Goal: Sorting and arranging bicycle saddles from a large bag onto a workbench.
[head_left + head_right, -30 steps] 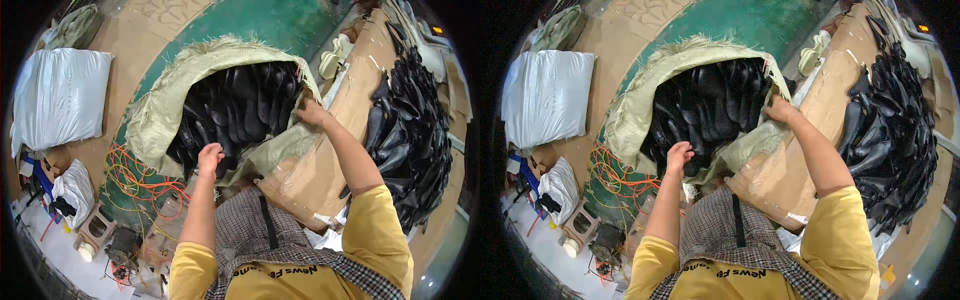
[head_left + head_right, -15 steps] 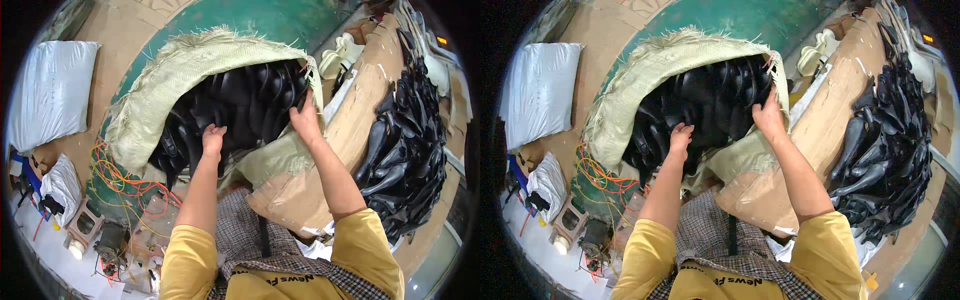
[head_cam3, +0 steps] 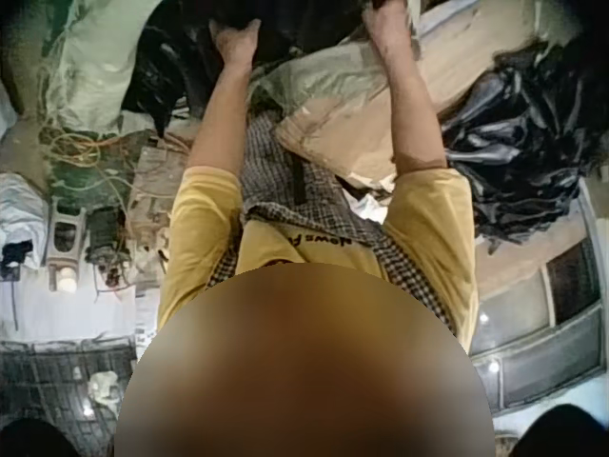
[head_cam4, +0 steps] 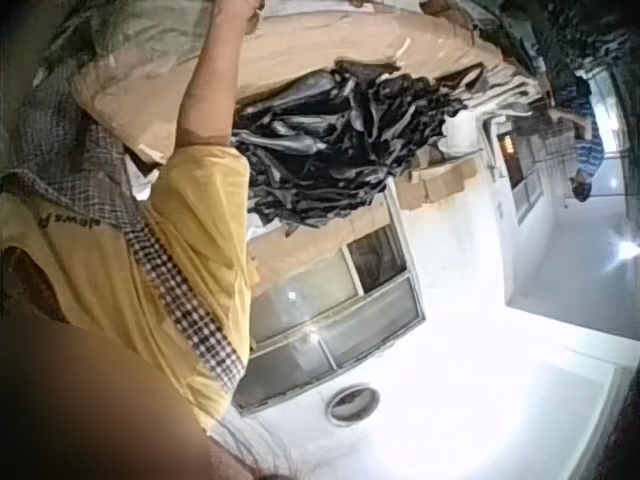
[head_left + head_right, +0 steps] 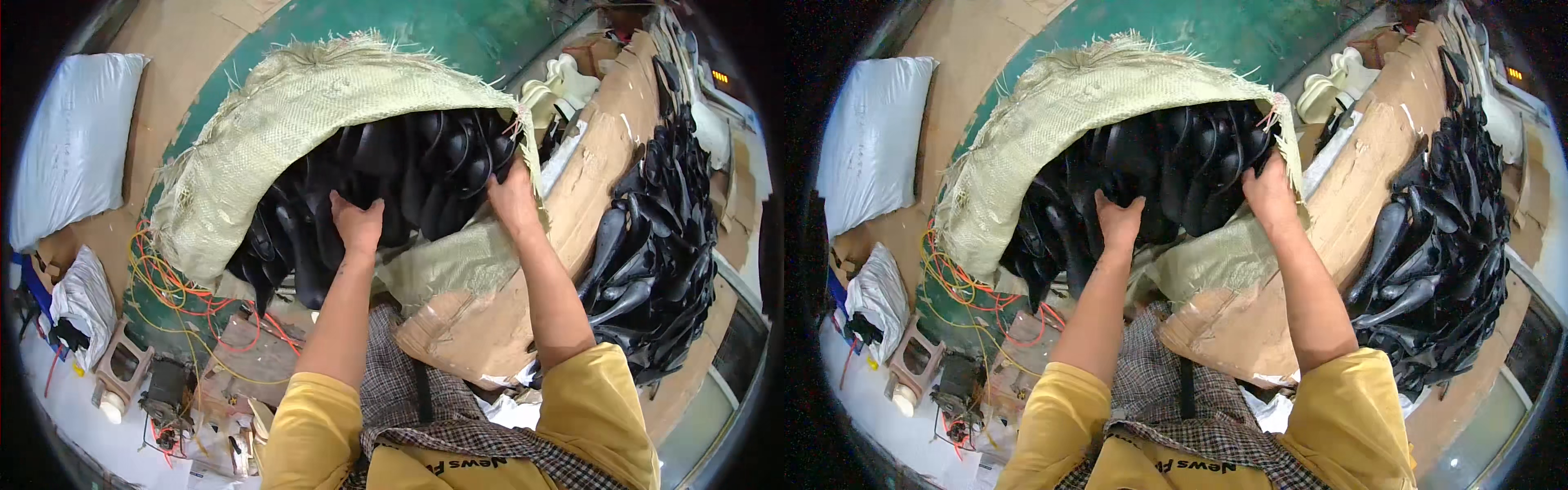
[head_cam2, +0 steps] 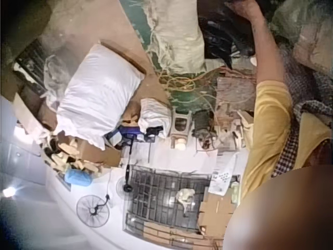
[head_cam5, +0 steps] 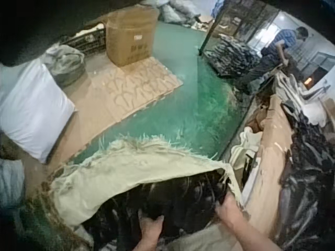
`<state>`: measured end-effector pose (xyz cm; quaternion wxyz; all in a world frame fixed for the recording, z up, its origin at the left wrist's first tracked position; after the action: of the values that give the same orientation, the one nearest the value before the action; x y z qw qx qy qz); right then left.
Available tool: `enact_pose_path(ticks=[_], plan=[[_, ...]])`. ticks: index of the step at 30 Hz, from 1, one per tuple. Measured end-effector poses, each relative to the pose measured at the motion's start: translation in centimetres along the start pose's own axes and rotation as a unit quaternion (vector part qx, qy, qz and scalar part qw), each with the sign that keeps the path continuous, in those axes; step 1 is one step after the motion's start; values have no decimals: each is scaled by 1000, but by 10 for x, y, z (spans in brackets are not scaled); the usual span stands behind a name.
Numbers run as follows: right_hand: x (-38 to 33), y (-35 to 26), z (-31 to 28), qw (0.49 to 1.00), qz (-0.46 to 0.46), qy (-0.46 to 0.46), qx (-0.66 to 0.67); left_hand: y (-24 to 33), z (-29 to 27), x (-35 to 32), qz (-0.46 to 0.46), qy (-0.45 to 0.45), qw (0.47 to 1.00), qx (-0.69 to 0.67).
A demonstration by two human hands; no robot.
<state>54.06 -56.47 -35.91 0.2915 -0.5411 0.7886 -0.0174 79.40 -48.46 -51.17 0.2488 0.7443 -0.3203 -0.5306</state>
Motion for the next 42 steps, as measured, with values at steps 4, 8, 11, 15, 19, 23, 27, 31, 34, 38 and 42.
enact_pose_path(ticks=[4, 8, 11, 15, 19, 23, 27, 31, 34, 38, 42], plan=[[-4, -14, 2, 999, -19, 26, -25, 13, -2, 7, 18, 9, 995, 101], [-30, -37, 15, 997, -70, -27, -22, 6, -6, 19, -64, -2, 998, 5], [-24, -13, 28, 970, -113, -89, -195, 16, -1, 19, -63, 12, 996, 60], [-14, -4, 32, 938, -107, -149, -293, 18, -11, 26, -88, 12, 992, 93], [-3, -4, 20, 926, 29, -223, -304, 24, -18, 39, -121, 3, 989, 90], [0, 29, 6, 945, -66, -64, -315, 34, -27, 61, -121, 36, 989, 80], [22, -15, 1, 925, 10, -157, -345, 41, -35, 74, -146, 28, 988, 47], [45, -22, 8, 946, -124, -77, -288, 42, -38, 78, -153, 28, 987, 40], [50, -35, 8, 979, -112, -82, -149, 43, -40, 79, -150, 47, 987, 42], [92, -17, 22, 989, -121, -68, -48, 33, -44, 80, -114, 117, 985, -53], [110, -33, 21, 965, -176, -187, -62, 34, -42, 72, -113, 86, 972, -187]])
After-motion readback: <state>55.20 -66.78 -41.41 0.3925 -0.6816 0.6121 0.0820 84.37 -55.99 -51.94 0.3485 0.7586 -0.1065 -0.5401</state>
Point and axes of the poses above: each hand's wrist, its own x-axis towards the middle knuckle, its own z-axis out of the palm, y = z × x, the point moved 6 cm from there along x, towards the middle knuckle, and after that the axes turned 11 degrees about -y, right-handed, at the moved point
